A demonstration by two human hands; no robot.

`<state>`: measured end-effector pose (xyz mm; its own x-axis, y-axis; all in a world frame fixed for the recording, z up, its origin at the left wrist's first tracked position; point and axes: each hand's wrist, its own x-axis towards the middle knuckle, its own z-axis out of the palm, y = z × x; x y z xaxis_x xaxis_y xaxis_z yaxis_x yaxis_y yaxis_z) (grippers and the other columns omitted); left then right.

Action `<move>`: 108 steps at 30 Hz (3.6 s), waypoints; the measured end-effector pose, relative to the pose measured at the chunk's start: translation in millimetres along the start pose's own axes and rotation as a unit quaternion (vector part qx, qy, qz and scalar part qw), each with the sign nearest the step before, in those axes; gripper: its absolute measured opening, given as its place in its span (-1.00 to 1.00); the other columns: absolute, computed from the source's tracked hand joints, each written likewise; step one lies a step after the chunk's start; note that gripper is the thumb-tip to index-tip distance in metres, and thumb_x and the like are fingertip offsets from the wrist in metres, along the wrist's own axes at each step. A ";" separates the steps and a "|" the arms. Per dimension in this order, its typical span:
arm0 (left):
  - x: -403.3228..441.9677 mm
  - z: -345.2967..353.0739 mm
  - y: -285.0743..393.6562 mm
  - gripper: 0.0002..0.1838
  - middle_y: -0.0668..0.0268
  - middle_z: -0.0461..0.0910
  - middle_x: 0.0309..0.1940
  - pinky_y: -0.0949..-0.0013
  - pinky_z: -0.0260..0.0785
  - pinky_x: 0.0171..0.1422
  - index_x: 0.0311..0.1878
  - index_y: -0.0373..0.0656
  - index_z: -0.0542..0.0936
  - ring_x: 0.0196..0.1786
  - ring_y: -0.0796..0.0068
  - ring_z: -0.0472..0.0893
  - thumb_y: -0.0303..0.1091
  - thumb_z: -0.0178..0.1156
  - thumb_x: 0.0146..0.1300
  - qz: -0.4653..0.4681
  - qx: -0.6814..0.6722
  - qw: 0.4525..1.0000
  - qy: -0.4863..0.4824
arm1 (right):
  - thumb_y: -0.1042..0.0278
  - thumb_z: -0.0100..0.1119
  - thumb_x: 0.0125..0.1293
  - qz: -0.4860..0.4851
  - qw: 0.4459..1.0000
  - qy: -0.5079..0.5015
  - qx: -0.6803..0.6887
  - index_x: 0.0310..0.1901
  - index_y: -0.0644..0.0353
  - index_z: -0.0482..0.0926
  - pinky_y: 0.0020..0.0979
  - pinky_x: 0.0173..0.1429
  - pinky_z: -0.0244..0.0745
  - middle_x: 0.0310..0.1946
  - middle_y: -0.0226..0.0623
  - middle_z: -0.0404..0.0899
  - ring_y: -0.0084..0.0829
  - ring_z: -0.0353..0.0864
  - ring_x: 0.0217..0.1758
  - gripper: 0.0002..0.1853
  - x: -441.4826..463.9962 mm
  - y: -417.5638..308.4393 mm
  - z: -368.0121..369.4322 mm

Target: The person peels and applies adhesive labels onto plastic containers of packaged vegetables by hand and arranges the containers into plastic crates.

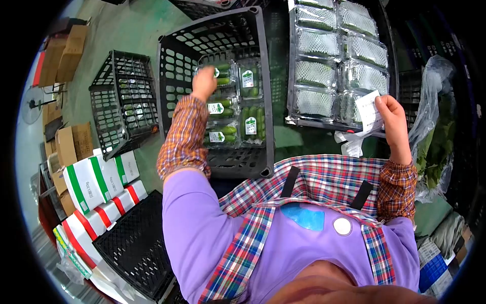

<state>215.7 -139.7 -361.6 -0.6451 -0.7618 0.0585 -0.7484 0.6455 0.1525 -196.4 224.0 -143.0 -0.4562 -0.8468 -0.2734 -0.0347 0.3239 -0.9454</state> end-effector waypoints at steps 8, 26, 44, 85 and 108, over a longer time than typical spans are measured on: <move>50.4 -5.4 43.3 -0.08 0.29 -0.13 0.50 -0.49 -0.26 0.37 0.47 0.36 -0.03 0.51 -0.07 -0.21 0.45 0.01 0.09 -0.230 0.039 0.926 -0.296 | 0.23 0.15 0.36 0.000 0.999 -0.029 -0.040 -0.46 0.19 0.46 -0.65 -0.40 0.16 -0.54 -0.63 0.41 -0.80 0.25 -0.47 -0.72 0.3 -4.3 14.5; -11.4 -88.5 95.8 -0.42 0.11 0.24 0.30 0.11 0.09 0.41 0.30 -0.07 0.35 0.33 0.19 0.24 0.07 0.01 0.32 -0.099 -0.143 0.882 -0.438 | 0.26 0.12 0.37 -0.044 0.999 -0.007 -0.031 -0.46 0.21 0.46 -0.65 -0.37 0.08 -0.53 -0.68 0.30 -0.79 0.16 -0.44 -0.73 -7.6 2.8 6.4; -19.2 -161.9 375.6 -0.76 0.41 0.58 -0.41 0.59 0.34 -0.33 -0.18 -0.30 0.57 -0.36 0.73 0.49 -0.33 0.31 0.19 0.055 -0.700 0.698 -0.137 | 0.36 0.14 0.35 -0.099 0.993 0.056 0.008 -0.33 0.34 0.54 -0.62 -0.30 0.28 -0.35 -0.43 0.55 -0.70 0.40 -0.34 -0.81 -28.3 -17.5 26.9; 44.9 -15.3 353.0 -0.39 0.02 0.44 0.10 0.16 0.41 0.12 0.14 -0.43 0.42 0.12 0.17 0.46 -0.05 0.20 0.25 -0.208 -0.588 0.686 -0.374 | 0.36 0.10 0.37 -0.077 0.956 0.158 0.236 -0.09 0.32 0.51 -0.58 -0.10 0.40 -0.23 -0.38 0.59 -0.64 0.53 -0.21 -0.79 -4.1 10.1 -21.7; 50.8 -47.8 369.8 -0.45 0.14 0.60 -0.23 0.29 0.47 -0.17 -0.02 -0.27 0.56 -0.22 0.34 0.59 0.01 0.29 0.07 0.020 -0.464 0.768 -0.440 | 0.32 0.14 0.35 -0.088 0.947 0.163 0.264 -0.07 0.32 0.51 -0.57 -0.12 0.44 -0.22 -0.35 0.61 -0.62 0.56 -0.21 -0.75 -10.4 2.3 -28.5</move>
<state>-86.5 57.7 -255.1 -0.8245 -0.1472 -0.5464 -0.5568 0.0388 0.8297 -217.0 245.6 -137.3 -0.7377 -0.6651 -0.1159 0.2748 -0.1390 -0.9514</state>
